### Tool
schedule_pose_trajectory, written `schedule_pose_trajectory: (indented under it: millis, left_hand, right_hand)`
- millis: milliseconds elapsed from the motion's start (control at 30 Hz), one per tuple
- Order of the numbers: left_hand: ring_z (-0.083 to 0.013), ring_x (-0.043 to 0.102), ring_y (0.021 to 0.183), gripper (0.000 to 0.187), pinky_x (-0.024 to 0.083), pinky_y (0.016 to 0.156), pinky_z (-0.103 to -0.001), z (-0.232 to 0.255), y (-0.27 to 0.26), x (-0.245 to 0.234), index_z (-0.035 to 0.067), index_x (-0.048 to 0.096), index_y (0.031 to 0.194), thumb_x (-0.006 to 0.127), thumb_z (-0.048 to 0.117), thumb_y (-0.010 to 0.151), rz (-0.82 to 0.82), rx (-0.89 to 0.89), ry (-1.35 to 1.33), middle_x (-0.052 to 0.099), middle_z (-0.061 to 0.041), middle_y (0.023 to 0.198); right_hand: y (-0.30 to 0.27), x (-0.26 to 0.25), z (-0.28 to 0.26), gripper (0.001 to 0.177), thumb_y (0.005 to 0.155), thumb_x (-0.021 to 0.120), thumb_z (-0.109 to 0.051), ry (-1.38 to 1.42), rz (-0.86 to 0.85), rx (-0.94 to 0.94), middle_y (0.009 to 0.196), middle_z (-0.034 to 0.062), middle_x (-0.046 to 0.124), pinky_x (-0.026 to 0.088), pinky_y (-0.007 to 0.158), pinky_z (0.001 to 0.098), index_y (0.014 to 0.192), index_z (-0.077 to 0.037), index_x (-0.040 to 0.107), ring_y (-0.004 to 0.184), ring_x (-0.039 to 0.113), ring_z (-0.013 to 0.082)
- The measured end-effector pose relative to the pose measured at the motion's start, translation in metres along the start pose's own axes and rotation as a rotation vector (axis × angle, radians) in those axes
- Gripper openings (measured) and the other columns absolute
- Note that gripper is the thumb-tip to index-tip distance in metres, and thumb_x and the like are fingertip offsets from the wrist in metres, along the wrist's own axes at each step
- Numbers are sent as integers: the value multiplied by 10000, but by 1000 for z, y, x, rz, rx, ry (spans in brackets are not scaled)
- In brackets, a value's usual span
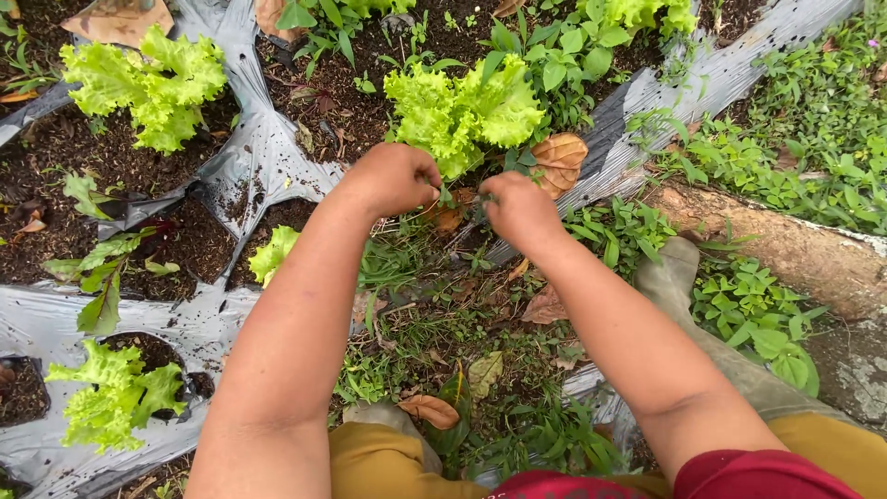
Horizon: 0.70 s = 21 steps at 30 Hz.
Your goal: The person is kneeling in a garden and removing weeds by hand from around lettuce plants growing in a plastic-covered bed. They pull the weeds from the soil and discard them to the side.
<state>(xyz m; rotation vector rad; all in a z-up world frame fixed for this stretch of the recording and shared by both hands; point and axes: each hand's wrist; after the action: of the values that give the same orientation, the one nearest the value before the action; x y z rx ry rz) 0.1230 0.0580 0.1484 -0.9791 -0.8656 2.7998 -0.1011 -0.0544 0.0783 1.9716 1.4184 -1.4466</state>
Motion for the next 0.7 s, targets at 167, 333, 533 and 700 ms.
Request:
schedule_pose_trajectory:
  millis: [167, 333, 533, 700]
  left_hand:
    - [-380, 685, 1165, 318, 540, 1018, -513, 13, 18, 55, 198, 793, 1167, 763, 163, 853, -257, 36, 117, 739, -139, 1192]
    - [-411, 666, 1180, 363, 576, 972, -534, 2, 23, 78, 153, 778, 1220, 687, 70, 879, -280, -10, 226, 626, -189, 1321]
    - [-462, 552, 1327, 680, 488, 1076, -592, 10, 17, 51, 133, 513, 1532, 741, 104, 892, -34, -17, 24, 431, -193, 1567]
    - [-498, 498, 1365, 705, 432, 1117, -632, 2, 25, 43, 92, 469, 1548, 733, 88, 894, 49, -32, -50, 398, -177, 1593]
  right_hand:
    - [31, 6, 35, 437, 934, 727, -276, -144, -48, 240, 1225, 147, 542, 585, 844, 633, 1352, -187, 636, 1007, 680, 495]
    - [45, 70, 114, 198, 977, 649, -271, -153, 33, 125, 974, 88, 646, 616, 783, 520, 1100, -185, 779, 880, 735, 416]
    - [19, -22, 88, 151, 964, 722, -108, 449, 316, 305, 661, 56, 652, 579, 575, 314, 1087, -25, 747, 525, 694, 212]
    - [54, 0, 91, 579, 875, 825, -256, 66, 53, 374, 1149, 294, 659, 577, 839, 653, 1349, 21, 642, 1056, 667, 534]
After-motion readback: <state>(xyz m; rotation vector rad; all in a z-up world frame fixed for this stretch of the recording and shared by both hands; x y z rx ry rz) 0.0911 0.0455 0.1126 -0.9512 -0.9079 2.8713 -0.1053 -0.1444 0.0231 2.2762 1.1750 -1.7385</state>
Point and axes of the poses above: each hand's wrist, its own y-axis towards the middle knuckle, its own x-axis out of the palm, z = x × y
